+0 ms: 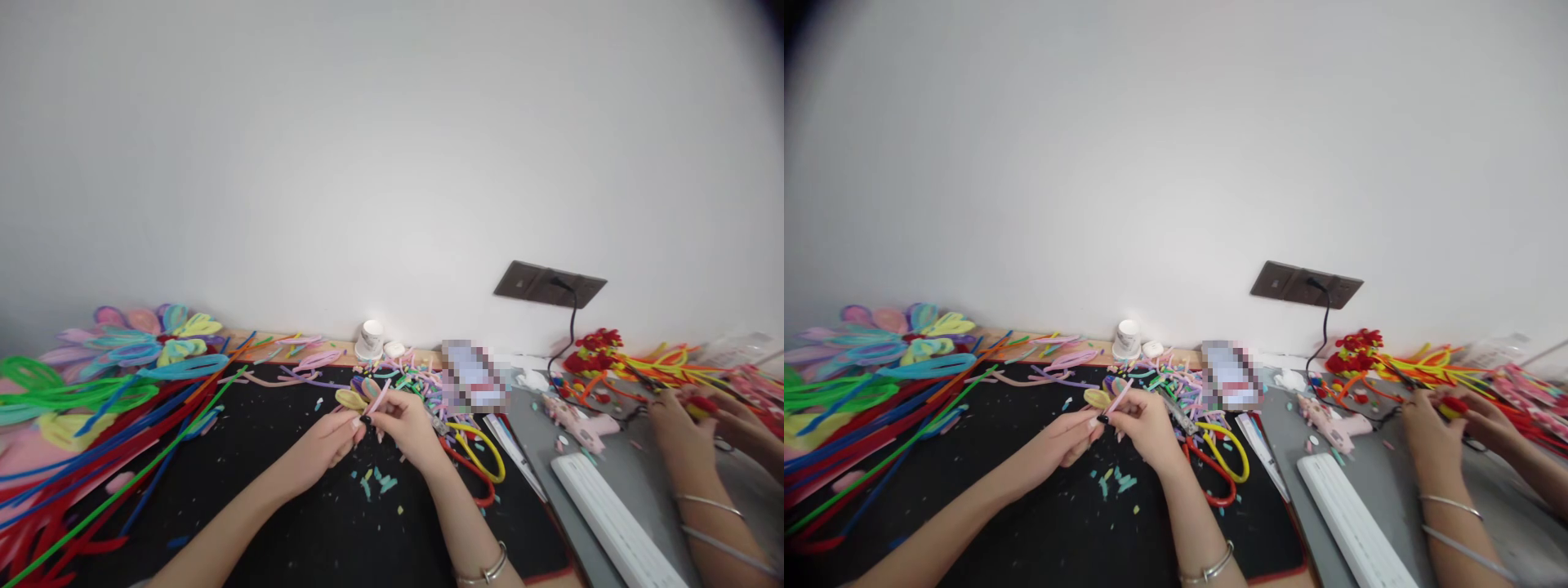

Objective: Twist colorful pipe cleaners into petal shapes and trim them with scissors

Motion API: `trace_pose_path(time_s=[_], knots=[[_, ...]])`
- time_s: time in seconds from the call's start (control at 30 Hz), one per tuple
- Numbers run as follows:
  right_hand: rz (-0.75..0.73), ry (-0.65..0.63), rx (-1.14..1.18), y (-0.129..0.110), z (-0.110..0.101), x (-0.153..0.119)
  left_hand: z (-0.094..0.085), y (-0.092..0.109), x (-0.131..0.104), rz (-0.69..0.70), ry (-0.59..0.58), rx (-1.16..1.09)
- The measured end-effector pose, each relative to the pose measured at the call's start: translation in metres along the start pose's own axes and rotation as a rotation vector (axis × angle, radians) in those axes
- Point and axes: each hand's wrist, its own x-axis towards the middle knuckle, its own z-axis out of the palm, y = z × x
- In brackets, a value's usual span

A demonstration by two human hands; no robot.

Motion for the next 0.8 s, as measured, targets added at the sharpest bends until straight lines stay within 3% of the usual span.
trace_pose_path(time_s=[0.37,0.63,0.8], knots=[[0.108,-0.138,0.018,-0.004,0.002,-0.003,0.0,0.004,-0.004,0.093,0.063,0.319],[0.158,-0.031,-0.082,-0.005,0.002,-0.002,0.006,0.021,-0.008,0.199,0.064,0.548],[0.147,-0.035,-0.121,-0.009,0.003,-0.002,0.007,0.023,-0.009,0.206,0.032,0.696]])
